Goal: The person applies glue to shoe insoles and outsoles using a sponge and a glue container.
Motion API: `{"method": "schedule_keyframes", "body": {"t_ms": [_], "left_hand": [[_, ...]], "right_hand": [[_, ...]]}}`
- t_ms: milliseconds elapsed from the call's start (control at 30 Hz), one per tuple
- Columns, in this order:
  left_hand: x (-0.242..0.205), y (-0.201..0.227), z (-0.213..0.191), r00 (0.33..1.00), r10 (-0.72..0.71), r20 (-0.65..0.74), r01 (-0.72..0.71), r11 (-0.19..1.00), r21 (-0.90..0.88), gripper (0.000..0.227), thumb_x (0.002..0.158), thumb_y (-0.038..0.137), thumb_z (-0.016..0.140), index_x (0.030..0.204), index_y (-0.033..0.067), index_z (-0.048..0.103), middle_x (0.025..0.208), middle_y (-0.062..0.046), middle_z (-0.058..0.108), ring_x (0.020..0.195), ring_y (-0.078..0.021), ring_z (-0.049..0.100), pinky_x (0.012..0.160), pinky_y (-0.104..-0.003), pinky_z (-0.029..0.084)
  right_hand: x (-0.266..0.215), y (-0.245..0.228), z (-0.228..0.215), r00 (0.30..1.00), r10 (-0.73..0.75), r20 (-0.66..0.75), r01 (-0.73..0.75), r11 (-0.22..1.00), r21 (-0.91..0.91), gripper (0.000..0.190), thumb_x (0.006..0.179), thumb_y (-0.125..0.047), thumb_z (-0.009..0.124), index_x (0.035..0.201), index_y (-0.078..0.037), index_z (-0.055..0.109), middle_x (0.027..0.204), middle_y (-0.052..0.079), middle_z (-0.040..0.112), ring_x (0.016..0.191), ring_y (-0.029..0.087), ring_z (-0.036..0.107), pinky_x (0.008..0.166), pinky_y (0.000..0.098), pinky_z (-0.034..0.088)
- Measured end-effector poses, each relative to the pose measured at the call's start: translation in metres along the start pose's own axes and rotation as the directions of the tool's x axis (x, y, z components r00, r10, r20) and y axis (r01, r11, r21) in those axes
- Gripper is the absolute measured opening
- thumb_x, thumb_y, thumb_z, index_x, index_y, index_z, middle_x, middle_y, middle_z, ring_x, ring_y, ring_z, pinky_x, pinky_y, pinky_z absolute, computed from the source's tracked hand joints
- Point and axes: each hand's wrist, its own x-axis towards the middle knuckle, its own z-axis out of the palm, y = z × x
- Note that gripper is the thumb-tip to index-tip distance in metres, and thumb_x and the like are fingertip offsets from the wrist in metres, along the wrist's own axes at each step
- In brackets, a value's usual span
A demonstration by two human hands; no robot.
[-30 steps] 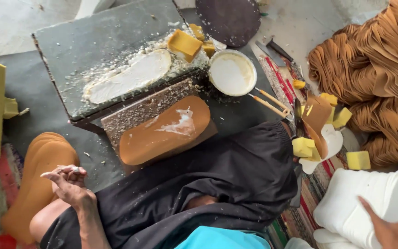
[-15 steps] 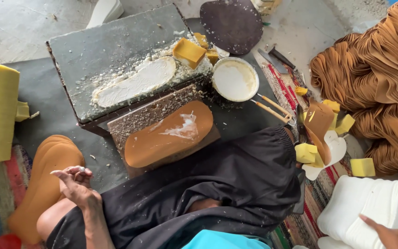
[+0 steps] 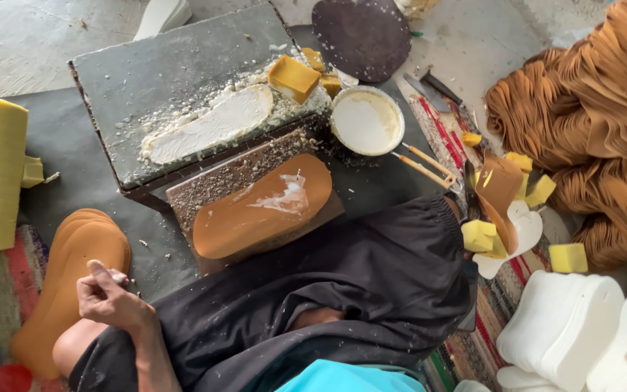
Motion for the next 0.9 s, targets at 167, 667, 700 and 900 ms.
{"method": "schedule_keyframes", "body": {"t_ms": [167,667,700,900], "left_hand": [[-0.037,0.045,0.024,0.906,0.339,0.254,-0.413,0.841,0.350,0.017,0.106,0.009,0.068,0.094,-0.0003,0.059,0.090,-0.009,0.060,0.077,-0.0156,0.052,0.070,-0.026,0.040],[-0.137,0.138,0.161,0.780,-0.301,0.548,0.299,0.949,0.097,0.071,0.080,0.014,0.083,0.138,0.0005,0.044,0.125,-0.013,0.063,0.114,-0.0249,0.062,0.097,-0.037,0.055],[-0.106,0.150,0.152,0.786,-0.299,0.541,0.293,0.951,0.098,0.071,0.080,0.014,0.083,0.138,0.0005,0.044,0.125,-0.013,0.063,0.114,-0.0249,0.062,0.097,-0.037,0.055],[0.069,0.172,0.132,0.671,0.326,0.666,-0.696,0.586,0.415,0.095,0.097,0.035,0.087,0.159,-0.0082,0.030,0.141,-0.029,0.057,0.129,-0.0437,0.057,0.108,-0.054,0.044]], "right_hand": [[0.015,-0.148,0.017,0.991,-0.056,-0.124,0.080,0.977,0.199,0.066,0.078,-0.020,0.081,0.136,-0.003,0.055,0.127,0.013,0.067,0.113,0.026,0.066,0.099,0.0348,0.054],[0.085,-0.651,0.109,0.561,-0.800,-0.214,0.798,0.453,0.398,0.111,0.067,-0.016,0.088,0.152,0.013,0.022,0.153,0.031,0.035,0.138,0.044,0.043,0.108,0.0490,0.044],[0.091,-0.652,0.106,0.554,-0.805,-0.213,0.800,0.445,0.402,0.111,0.067,-0.016,0.088,0.152,0.013,0.022,0.153,0.031,0.035,0.138,0.044,0.043,0.108,0.0490,0.044],[0.190,-0.577,0.173,0.775,-0.446,-0.447,0.580,0.224,0.783,0.046,0.096,-0.003,0.071,0.135,-0.002,0.046,0.128,0.014,0.061,0.109,0.021,0.070,0.089,0.0360,0.061]]}}
